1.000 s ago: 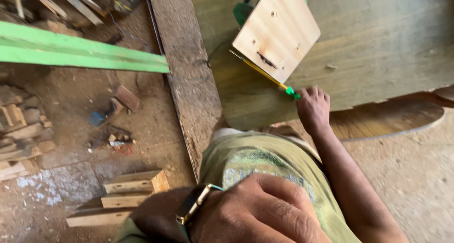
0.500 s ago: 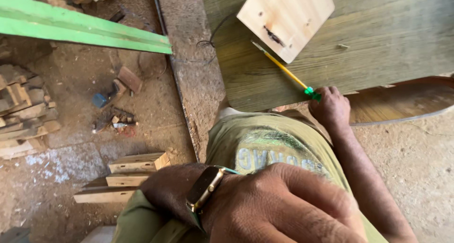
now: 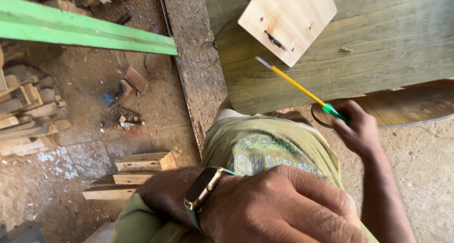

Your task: The person uses a screwdriver to tighten screws into a small wooden board attached to a green electric motor. They repeatedly insert screws, tighten them, and adjust the board's position on the workbench.

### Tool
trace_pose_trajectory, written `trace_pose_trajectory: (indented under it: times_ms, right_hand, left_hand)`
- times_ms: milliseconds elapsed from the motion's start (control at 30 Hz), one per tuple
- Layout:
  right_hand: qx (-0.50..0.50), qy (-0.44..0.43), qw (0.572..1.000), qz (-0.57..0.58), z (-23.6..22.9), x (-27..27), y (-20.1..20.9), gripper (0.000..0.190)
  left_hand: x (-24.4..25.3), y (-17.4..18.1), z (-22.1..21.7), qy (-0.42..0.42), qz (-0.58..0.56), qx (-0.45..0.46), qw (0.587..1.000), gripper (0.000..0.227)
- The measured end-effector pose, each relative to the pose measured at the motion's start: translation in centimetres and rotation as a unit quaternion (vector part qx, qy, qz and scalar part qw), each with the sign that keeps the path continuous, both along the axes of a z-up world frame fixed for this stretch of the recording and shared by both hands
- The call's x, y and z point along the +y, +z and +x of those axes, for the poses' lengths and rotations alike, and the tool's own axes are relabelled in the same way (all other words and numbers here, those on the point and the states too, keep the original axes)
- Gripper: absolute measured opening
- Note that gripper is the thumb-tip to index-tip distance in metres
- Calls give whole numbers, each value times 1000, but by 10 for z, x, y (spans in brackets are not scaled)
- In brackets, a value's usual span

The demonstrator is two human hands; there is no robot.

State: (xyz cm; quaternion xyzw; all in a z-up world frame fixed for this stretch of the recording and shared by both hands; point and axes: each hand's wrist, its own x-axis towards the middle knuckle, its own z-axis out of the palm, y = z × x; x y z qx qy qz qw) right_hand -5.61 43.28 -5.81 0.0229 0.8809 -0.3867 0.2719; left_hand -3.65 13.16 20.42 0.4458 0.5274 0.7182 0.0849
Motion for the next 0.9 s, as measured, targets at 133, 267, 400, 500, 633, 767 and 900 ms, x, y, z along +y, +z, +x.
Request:
trace_pose_trajectory:
  times_ms: [133,267,400,500,633,767,900]
  right_hand:
    - [-11,-91,977,-190,2,29,36,30]
    - [107,-134,975,-141,-4,18,66,21]
    - [161,-218,960,-75,-16,-27,89,19]
    - [178,-248,951,-46,-17,-50,97,18]
    - [154,-278,946,-70,-9,-71,100,21]
    - [149,-287,946,8,3,-87,97,20]
    - [149,-306,940,-5,8,-98,94,18]
  left_hand:
    - [-19,-22,-29,85,-26,-17,996,30]
    - [-56,-99,-142,337,-157,-34,928,25]
    - [-92,-187,-238,427,-264,11,865,25]
    - [-104,-234,-266,390,-378,-19,840,23]
    - [-106,-262,-278,312,-332,-109,884,19]
    - [-111,-274,-291,286,-384,-41,877,18]
    - [-120,-274,-301,176,-465,-126,859,19]
